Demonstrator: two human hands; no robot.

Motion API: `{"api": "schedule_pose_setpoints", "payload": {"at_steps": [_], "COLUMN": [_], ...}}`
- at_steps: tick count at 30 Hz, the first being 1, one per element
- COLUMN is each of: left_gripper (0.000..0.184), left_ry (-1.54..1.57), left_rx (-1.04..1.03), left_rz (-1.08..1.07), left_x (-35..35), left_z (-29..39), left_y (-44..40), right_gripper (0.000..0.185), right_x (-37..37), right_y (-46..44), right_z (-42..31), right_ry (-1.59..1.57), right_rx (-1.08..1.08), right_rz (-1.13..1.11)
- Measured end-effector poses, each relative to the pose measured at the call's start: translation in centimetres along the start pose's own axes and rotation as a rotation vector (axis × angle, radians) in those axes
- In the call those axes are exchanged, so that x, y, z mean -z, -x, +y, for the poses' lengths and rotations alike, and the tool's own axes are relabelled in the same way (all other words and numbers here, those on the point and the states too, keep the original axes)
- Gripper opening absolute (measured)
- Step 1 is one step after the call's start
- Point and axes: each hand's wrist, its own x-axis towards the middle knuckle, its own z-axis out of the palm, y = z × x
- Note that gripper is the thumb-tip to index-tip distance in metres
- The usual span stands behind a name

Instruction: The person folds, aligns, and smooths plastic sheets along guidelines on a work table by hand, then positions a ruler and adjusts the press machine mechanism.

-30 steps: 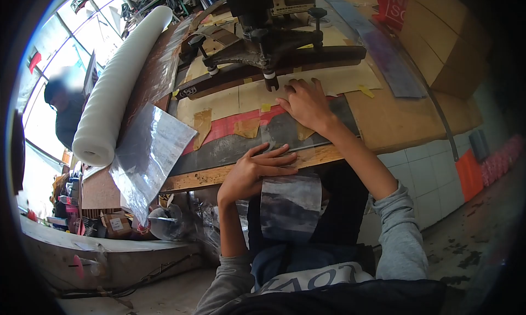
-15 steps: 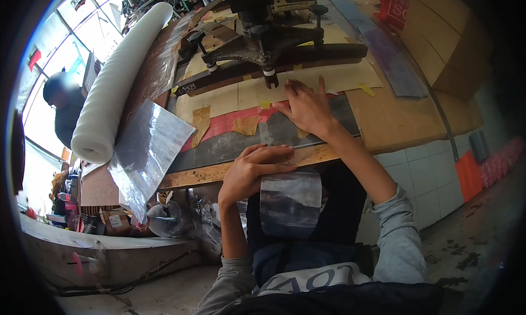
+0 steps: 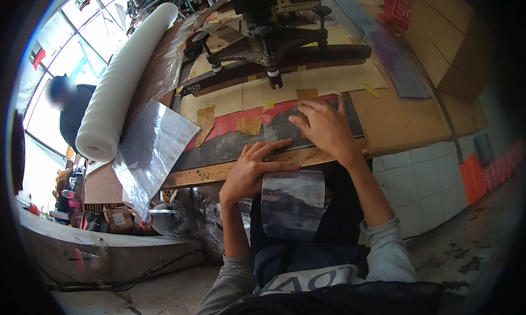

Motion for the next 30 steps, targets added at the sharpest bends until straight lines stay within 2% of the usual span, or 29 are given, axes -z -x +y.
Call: {"api": "schedule_pose_setpoints", "payload": {"at_steps": [5, 13, 19, 30], "left_gripper": [0.051, 0.050, 0.041, 0.039], "left_ry": [-0.007, -0.019, 0.018, 0.052], "left_rx": [0.007, -0.093, -0.066, -0.045], "left_rz": [-0.040, -0.084, -0.037, -0.046], "left_x": [0.2, 0.5, 0.2, 0.2], "left_z": [0.2, 0.4, 0.5, 0.1], "left_y": [0.0, -0.2, 0.0, 0.0], "right_gripper": [0.055, 0.054, 0.055, 0.057], "right_x": [-3.0, -3.0, -2.9, -2.7], "right_y": [2.1, 1.6, 1.0, 0.6], "right_z": [0.2, 0.6, 0.6, 0.7], "right_ry": [0.004, 0.050, 0.053, 0.038], "right_rx": [0.010, -0.002, -0.012, -0.021], "right_rz": [0.202, 0.163, 0.133, 0.088]}}
